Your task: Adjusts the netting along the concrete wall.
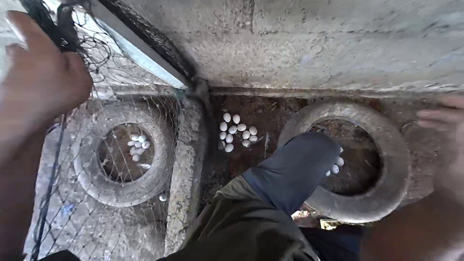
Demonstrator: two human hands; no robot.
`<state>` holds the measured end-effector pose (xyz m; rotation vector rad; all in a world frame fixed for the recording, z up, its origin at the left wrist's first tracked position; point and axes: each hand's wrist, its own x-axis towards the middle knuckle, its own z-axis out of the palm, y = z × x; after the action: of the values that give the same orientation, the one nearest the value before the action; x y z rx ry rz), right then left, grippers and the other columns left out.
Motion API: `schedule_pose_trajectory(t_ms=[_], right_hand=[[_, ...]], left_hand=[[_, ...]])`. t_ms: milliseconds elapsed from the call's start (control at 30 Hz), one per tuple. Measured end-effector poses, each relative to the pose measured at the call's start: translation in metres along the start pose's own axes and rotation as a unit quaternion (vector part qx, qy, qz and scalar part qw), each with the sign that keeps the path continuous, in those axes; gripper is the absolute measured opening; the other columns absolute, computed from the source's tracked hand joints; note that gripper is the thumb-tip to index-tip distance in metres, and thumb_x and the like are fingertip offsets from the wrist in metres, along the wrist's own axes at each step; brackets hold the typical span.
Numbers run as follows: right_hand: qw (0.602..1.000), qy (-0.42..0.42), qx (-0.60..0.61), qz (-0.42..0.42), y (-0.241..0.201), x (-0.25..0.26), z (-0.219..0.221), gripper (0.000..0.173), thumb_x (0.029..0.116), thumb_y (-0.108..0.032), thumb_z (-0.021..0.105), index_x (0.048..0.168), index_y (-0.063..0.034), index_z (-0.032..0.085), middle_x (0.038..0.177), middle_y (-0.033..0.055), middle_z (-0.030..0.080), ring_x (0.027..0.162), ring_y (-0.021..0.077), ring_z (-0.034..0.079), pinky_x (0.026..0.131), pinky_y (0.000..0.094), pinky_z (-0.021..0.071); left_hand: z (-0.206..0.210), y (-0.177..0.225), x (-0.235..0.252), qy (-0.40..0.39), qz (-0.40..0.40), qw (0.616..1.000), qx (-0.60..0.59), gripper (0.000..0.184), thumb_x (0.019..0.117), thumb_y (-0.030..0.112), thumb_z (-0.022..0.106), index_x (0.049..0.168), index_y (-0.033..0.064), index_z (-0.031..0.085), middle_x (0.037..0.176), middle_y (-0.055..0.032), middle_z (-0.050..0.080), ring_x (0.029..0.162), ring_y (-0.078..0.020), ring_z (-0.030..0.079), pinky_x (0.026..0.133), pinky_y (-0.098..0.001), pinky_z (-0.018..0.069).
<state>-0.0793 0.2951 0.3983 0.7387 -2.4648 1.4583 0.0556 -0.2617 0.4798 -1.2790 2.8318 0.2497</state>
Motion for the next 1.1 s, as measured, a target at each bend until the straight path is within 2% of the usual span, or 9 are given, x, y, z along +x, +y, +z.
schedule_pose_trajectory(t_ms=[133, 233, 300, 433, 567, 700, 833, 933, 1100], right_hand=[[0.995, -0.074, -0.004, 0.068, 0.011, -0.008, 0.012, 0.058, 0.1054, -0.033, 0.056, 0.149, 0.0017, 0.040, 0.132, 0.0126, 0.065, 0.105, 0.0134, 0.069, 0.092, 0.0323, 0.0589], [0.978, -0.153, -0.057, 0.126, 0.030, -0.009, 0.027, 0.062, 0.1034, -0.039, 0.055, 0.147, 0.0028, 0.044, 0.131, 0.0208, 0.064, 0.104, 0.0180, 0.069, 0.088, 0.0351, 0.0589], [0.960, -0.222, -0.079, 0.148, 0.046, -0.015, 0.043, 0.060, 0.1027, -0.038, 0.055, 0.147, 0.0016, 0.047, 0.130, 0.0213, 0.064, 0.104, 0.0226, 0.070, 0.087, 0.0395, 0.0600], [0.917, -0.319, -0.078, 0.224, 0.084, -0.039, 0.078, 0.054, 0.1016, -0.029, 0.058, 0.148, -0.0037, 0.050, 0.134, 0.0216, 0.063, 0.110, 0.0311, 0.069, 0.093, 0.0498, 0.0575], [0.875, -0.409, -0.133, 0.223, 0.122, -0.056, 0.107, 0.054, 0.1026, -0.029, 0.061, 0.150, -0.0074, 0.049, 0.144, 0.0272, 0.052, 0.118, 0.0426, 0.063, 0.100, 0.0610, 0.0508], [0.827, -0.506, -0.122, 0.213, 0.134, -0.040, 0.128, 0.056, 0.1044, -0.034, 0.060, 0.154, -0.0110, 0.046, 0.151, 0.0258, 0.046, 0.122, 0.0420, 0.061, 0.103, 0.0584, 0.0497], [0.841, -0.507, -0.080, 0.171, 0.141, -0.027, 0.147, 0.055, 0.1060, -0.036, 0.056, 0.153, -0.0111, 0.046, 0.149, 0.0221, 0.051, 0.127, 0.0379, 0.060, 0.107, 0.0570, 0.0474], [0.842, -0.518, -0.060, 0.140, 0.138, -0.020, 0.158, 0.054, 0.1058, -0.037, 0.055, 0.152, -0.0114, 0.047, 0.147, 0.0199, 0.054, 0.123, 0.0351, 0.063, 0.105, 0.0551, 0.0491], [0.814, -0.567, -0.062, 0.112, 0.104, -0.014, 0.192, 0.055, 0.1063, -0.036, 0.056, 0.154, -0.0114, 0.044, 0.150, 0.0193, 0.051, 0.127, 0.0338, 0.061, 0.107, 0.0508, 0.0486]], left_hand=[[0.015, 0.006, 0.001, 0.043, -0.011, 0.999, -0.012, 0.066, 0.1052, 0.027, 0.037, 0.159, 0.0022, 0.008, 0.122, -0.0519, 0.047, 0.107, -0.0716, 0.052, 0.081, -0.0825, 0.0384], [0.025, 0.000, 0.004, 0.074, 0.009, 0.996, -0.040, 0.063, 0.1038, 0.025, 0.037, 0.155, -0.0016, 0.012, 0.119, -0.0485, 0.050, 0.107, -0.0672, 0.055, 0.083, -0.0787, 0.0408], [0.030, -0.006, 0.008, 0.093, 0.034, 0.994, -0.041, 0.061, 0.1031, 0.024, 0.037, 0.154, -0.0032, 0.016, 0.114, -0.0470, 0.054, 0.102, -0.0656, 0.058, 0.081, -0.0782, 0.0420], [0.034, -0.002, 0.007, 0.106, 0.025, 0.993, -0.044, 0.059, 0.1050, 0.023, 0.035, 0.155, -0.0014, 0.016, 0.112, -0.0424, 0.057, 0.101, -0.0603, 0.061, 0.082, -0.0740, 0.0452], [0.038, 0.000, 0.008, 0.129, 0.020, 0.990, -0.060, 0.051, 0.1057, 0.022, 0.035, 0.150, 0.0001, 0.022, 0.108, -0.0367, 0.060, 0.098, -0.0531, 0.064, 0.080, -0.0684, 0.0483], [0.041, 0.006, 0.006, 0.143, 0.009, 0.988, -0.055, 0.053, 0.1059, 0.020, 0.035, 0.153, -0.0003, 0.019, 0.113, -0.0386, 0.059, 0.104, -0.0548, 0.064, 0.084, -0.0687, 0.0485], [0.044, 0.011, 0.004, 0.158, -0.022, 0.986, -0.049, 0.053, 0.1066, 0.020, 0.035, 0.154, 0.0020, 0.019, 0.110, -0.0368, 0.061, 0.101, -0.0528, 0.066, 0.083, -0.0674, 0.0503], [0.046, 0.015, 0.007, 0.168, -0.040, 0.982, -0.073, 0.054, 0.1068, 0.021, 0.035, 0.156, 0.0034, 0.019, 0.114, -0.0357, 0.062, 0.104, -0.0517, 0.066, 0.086, -0.0676, 0.0503], [0.047, 0.015, 0.005, 0.161, -0.063, 0.976, -0.131, 0.058, 0.1099, 0.025, 0.034, 0.161, 0.0067, 0.014, 0.118, -0.0322, 0.064, 0.106, -0.0474, 0.067, 0.089, -0.0655, 0.0515]])
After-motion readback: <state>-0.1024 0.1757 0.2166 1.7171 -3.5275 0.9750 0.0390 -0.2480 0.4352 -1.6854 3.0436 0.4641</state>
